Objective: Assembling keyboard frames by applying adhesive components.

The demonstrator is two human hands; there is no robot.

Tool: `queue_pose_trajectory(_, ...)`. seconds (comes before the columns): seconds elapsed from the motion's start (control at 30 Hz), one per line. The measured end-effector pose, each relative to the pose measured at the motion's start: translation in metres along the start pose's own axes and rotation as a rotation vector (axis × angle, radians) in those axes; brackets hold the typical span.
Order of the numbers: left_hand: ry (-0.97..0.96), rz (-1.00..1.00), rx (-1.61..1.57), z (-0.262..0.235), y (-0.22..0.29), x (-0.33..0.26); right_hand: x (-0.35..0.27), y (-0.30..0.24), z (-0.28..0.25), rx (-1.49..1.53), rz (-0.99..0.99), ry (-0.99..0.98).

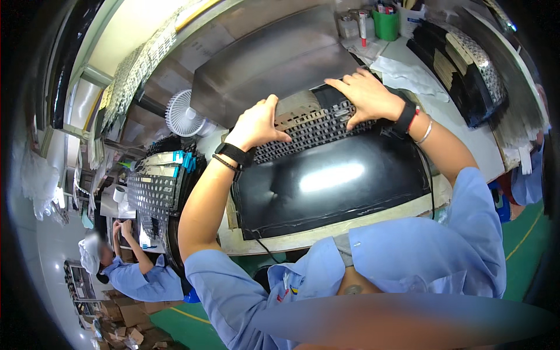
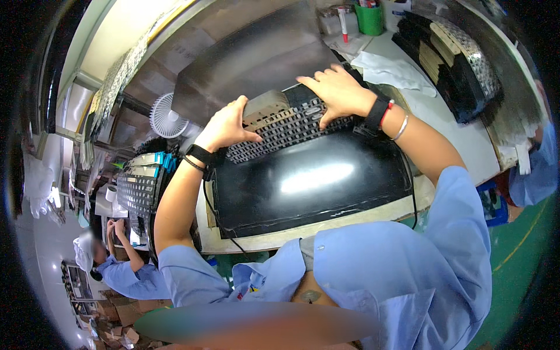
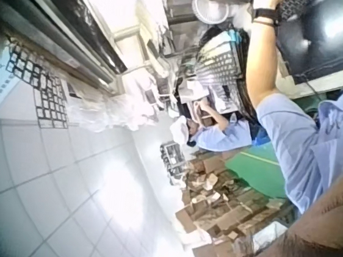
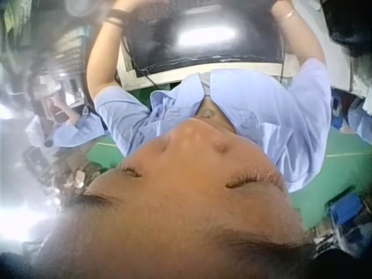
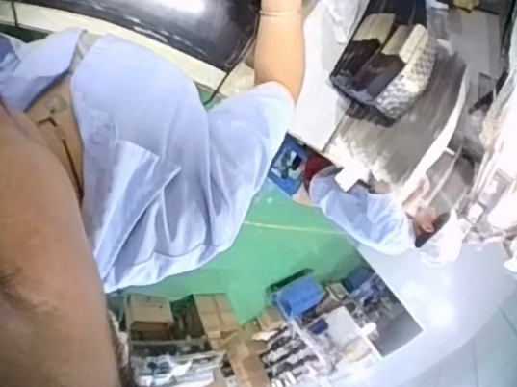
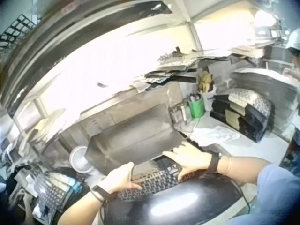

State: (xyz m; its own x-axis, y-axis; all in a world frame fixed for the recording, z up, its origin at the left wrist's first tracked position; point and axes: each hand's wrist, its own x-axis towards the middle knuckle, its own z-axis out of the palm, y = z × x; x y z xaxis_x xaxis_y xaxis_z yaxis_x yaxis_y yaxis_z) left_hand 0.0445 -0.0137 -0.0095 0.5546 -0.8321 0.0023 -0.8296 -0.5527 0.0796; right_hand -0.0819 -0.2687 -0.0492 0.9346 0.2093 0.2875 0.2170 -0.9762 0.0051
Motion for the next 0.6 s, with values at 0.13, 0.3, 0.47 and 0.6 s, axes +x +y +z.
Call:
queue_pose_trajectory(0.13, -0.018, 0.016, -0.045, 0.005, 0.000, -0.002, 0.002, 0.002, 0.001, 0.120, 0.006, -0.020)
queue_pose_trajectory(0.3, 0.017, 0.065, -0.002, 0.001, 0.007, -0.022, 0.003, -0.006, 0.001, 0.062, -0.051, -0.016)
queue_pose_trajectory(0.47, -0.027, -0.001, -0.037, 0.002, 0.007, -0.027, 0.026, -0.051, 0.008, 0.089, -0.078, 0.028)
queue_pose_trajectory(0.6, 0.299, 0.287, -0.051, -0.017, -0.007, -0.056, 0.035, -0.058, 0.007, 0.085, 0.004, -0.029)
